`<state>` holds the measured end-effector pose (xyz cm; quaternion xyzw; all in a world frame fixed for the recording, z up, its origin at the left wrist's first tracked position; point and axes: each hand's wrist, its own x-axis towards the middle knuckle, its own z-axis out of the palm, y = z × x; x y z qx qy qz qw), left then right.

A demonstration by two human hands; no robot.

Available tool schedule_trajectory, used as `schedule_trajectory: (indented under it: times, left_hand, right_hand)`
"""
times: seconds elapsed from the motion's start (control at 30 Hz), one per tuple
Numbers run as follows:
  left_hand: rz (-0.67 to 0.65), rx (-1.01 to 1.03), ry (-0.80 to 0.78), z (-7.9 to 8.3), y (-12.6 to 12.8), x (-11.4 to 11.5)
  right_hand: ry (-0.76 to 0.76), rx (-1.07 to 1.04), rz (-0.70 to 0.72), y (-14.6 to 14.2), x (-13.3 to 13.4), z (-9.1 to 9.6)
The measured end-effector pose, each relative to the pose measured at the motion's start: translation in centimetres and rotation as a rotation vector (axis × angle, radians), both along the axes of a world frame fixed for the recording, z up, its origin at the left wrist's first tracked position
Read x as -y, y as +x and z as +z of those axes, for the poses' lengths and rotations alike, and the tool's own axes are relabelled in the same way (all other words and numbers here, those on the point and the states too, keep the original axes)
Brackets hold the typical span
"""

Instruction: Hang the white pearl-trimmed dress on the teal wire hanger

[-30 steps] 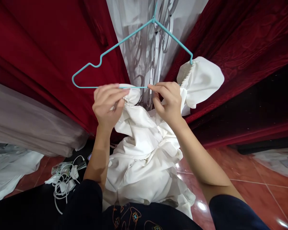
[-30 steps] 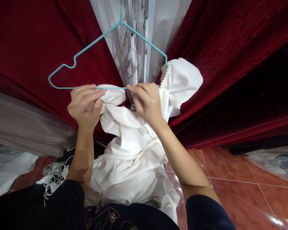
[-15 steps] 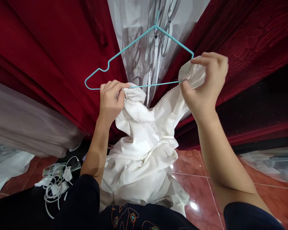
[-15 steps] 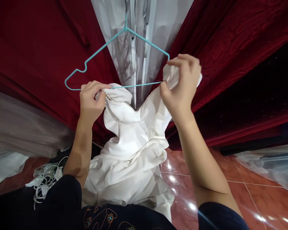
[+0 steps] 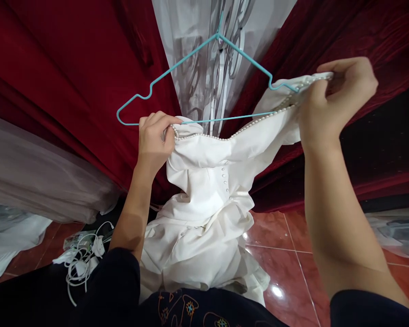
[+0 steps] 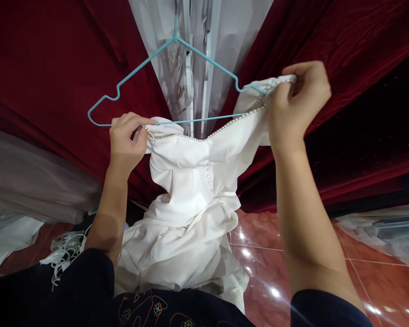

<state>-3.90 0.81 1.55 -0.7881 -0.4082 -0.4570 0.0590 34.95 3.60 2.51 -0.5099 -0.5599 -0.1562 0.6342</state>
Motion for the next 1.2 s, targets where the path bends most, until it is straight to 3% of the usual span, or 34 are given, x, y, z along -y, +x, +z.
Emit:
schedule_trajectory:
  times: [0.13,0.2,0.27,0.33,0.43,0.53,0.63,0.8,0.87,0.97,1.07,1.2]
  left_hand:
    - [-0.006,0.032,-0.028,-0.3,0.6,-0.1]
    - [-0.012,0.041,-0.044,-0.5,1.0,-0.2]
    - [-0.013,0.045,-0.04,-0.9,1.3,-0.4]
    - [-0.017,0.047,-0.022,-1.1,1.7,-0.5]
    - [-0.03,0.052,-0.023,-1.2,2.2,-0.3]
    - [-0.035,0.081,-0.046,-1.1,2.7,0.0]
    - [-0.027,0.133,-0.013,-1.6,2.7,0.6]
    - [-0.102,0.198,0.23,-5.3,1.7,2.8]
    - [-0.133,0.202,0.156,-7.1,1.1,3.5]
    - [-0.015,0.442,-0.048,-8.5,-0.6,3.0]
    - [0.138,0.694,-0.006,-7.5,-3.7,0.2]
    - [0.219,0.66,0.251,-3.1,-8.2,-3.9]
  right_hand:
    - [-0.091,-0.03,-0.059,2.1,0.6,-4.5]
    - [-0.133,0.037,-0.02,1.4,1.8,-6.6]
    - [-0.129,0.179,0.067,-0.4,3.5,-7.7]
    - [-0.068,0.309,0.178,-2.8,5.2,-7.2]
    - [0.008,0.305,0.267,-6.2,6.6,-4.7]
    - [-0.098,0.293,0.397,-8.0,6.1,-3.0]
    - [-0.147,0.259,0.436,-8.5,5.1,-3.3]
    - [-0.024,0.191,0.396,-8.7,4.6,-5.0]
    - [-0.013,0.181,0.4,-9.1,4.5,-5.1]
    - [-0.007,0.159,0.414,-9.4,4.3,-5.0]
    - [-0.008,0.149,0.415,-9.3,4.2,-5.0]
    - [-0.013,0.147,0.428,-9.0,4.2,-5.2]
